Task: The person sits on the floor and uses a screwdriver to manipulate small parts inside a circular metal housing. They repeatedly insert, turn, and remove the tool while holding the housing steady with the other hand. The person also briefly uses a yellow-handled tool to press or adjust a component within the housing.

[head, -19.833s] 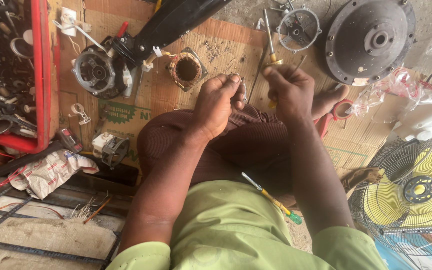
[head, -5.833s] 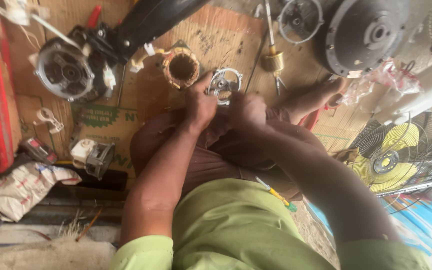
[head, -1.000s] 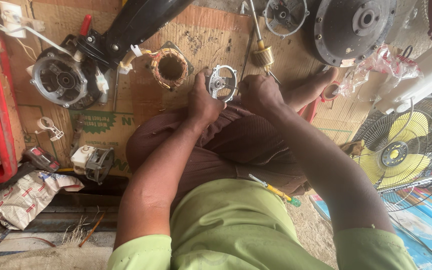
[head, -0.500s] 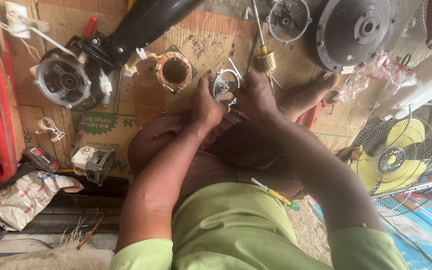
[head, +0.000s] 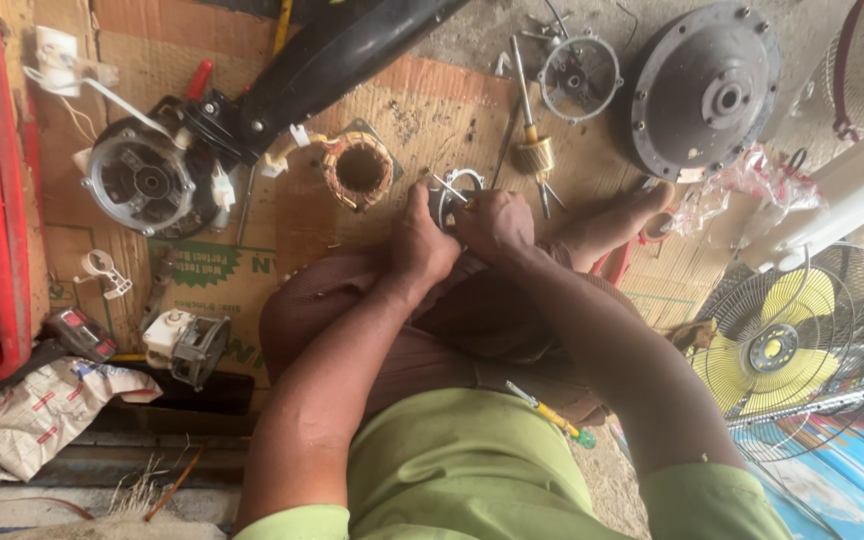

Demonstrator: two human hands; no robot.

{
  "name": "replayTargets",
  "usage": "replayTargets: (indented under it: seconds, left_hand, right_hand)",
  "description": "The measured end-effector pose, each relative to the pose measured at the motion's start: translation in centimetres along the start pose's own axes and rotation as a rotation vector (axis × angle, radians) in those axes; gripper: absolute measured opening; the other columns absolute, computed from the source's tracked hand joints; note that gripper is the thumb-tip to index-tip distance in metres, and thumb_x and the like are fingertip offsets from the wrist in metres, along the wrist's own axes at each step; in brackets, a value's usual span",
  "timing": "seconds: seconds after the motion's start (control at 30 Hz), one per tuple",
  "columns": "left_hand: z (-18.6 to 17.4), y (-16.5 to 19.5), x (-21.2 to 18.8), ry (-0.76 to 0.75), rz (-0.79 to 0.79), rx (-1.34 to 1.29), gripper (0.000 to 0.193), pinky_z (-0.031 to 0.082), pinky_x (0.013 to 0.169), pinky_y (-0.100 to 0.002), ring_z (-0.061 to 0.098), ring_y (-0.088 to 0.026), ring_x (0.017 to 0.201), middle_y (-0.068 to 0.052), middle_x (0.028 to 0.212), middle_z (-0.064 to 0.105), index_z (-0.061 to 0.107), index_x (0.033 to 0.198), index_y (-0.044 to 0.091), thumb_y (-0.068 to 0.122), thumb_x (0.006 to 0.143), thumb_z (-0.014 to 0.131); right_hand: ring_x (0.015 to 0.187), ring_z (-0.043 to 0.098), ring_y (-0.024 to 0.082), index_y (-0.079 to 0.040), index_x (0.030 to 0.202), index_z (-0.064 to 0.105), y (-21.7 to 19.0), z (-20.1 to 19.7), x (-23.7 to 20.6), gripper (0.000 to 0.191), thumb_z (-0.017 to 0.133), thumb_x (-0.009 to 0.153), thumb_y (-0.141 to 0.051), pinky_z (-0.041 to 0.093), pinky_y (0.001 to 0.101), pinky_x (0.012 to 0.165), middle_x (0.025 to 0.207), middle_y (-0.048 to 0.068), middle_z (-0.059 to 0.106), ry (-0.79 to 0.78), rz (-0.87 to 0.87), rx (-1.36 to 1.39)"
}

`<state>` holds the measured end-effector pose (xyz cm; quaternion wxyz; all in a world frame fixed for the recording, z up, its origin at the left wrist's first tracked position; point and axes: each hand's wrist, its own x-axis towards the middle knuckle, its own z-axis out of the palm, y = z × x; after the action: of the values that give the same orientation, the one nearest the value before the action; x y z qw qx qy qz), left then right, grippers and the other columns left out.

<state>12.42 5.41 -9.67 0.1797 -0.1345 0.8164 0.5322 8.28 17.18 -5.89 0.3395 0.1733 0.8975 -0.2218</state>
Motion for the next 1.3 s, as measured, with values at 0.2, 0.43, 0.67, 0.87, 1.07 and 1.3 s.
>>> replayTargets:
  seconds: [0.2,0.43,0.67,0.87,1.07,1.3]
  left_hand:
    - [0.08,-0.04,-0.05,0.001,0.017,-0.077,0.063,0.058,0.084,-0.041,0.075,-0.032,0.097,-0.015,0.102,0.074,0.053,0.125,0.008,-0.002,0.069,0.080]
    - [0.16,-0.23,0.03,-0.022,-0.004,-0.046,0.066,0.058,0.085,-0.039,0.074,-0.030,0.097,-0.014,0.103,0.074,0.052,0.125,0.008,-0.003,0.067,0.082]
    - [0.07,-0.19,0.16,-0.043,-0.037,-0.030,0.068,0.059,0.086,-0.038,0.075,-0.029,0.099,-0.015,0.107,0.073,0.051,0.128,0.006,-0.006,0.068,0.080]
    - [0.05,-0.09,0.20,-0.031,-0.016,-0.051,0.068,0.058,0.087,-0.039,0.074,-0.031,0.102,-0.017,0.108,0.073,0.050,0.127,0.005,-0.006,0.067,0.079]
    - [0.04,-0.06,0.21,-0.018,-0.016,-0.019,0.065,0.058,0.086,-0.040,0.073,-0.032,0.100,-0.018,0.106,0.072,0.052,0.126,0.005,-0.006,0.068,0.079]
    - [-0.01,-0.03,0.32,-0.024,-0.021,-0.045,0.069,0.058,0.085,-0.039,0.075,-0.030,0.098,-0.016,0.105,0.074,0.051,0.125,0.006,-0.003,0.065,0.083]
  right_hand:
    - [0.082,0.073,0.039,-0.006,0.089,0.079,0.00,0.08,0.06,0.040,0.071,0.084,-0.046,0.057,0.0477,0.080,0.084,0.021,0.074,0.036,-0.022,-0.006]
    - [0.075,0.073,0.036,-0.007,0.087,0.079,-0.18,0.54,0.16,0.032,0.076,0.078,-0.038,0.058,0.0461,0.075,0.080,0.020,0.074,0.123,-0.033,0.017]
    - [0.074,0.074,0.034,-0.007,0.091,0.079,0.37,0.74,-0.12,0.026,0.076,0.074,-0.027,0.058,0.0449,0.074,0.079,0.018,0.074,0.137,-0.082,0.141]
    - [0.078,0.073,0.036,-0.004,0.087,0.079,-0.04,0.69,-0.10,0.033,0.074,0.082,-0.037,0.058,0.0454,0.077,0.082,0.020,0.074,0.106,0.032,0.046]
    - [0.069,0.074,0.033,-0.006,0.083,0.080,-0.53,0.70,-0.15,0.035,0.073,0.080,-0.040,0.059,0.0437,0.072,0.077,0.017,0.074,0.137,0.001,0.034]
    - [0.069,0.073,0.034,-0.012,0.092,0.082,0.10,0.96,-0.20,0.025,0.076,0.071,-0.024,0.059,0.0440,0.071,0.075,0.016,0.074,0.233,-0.103,0.101]
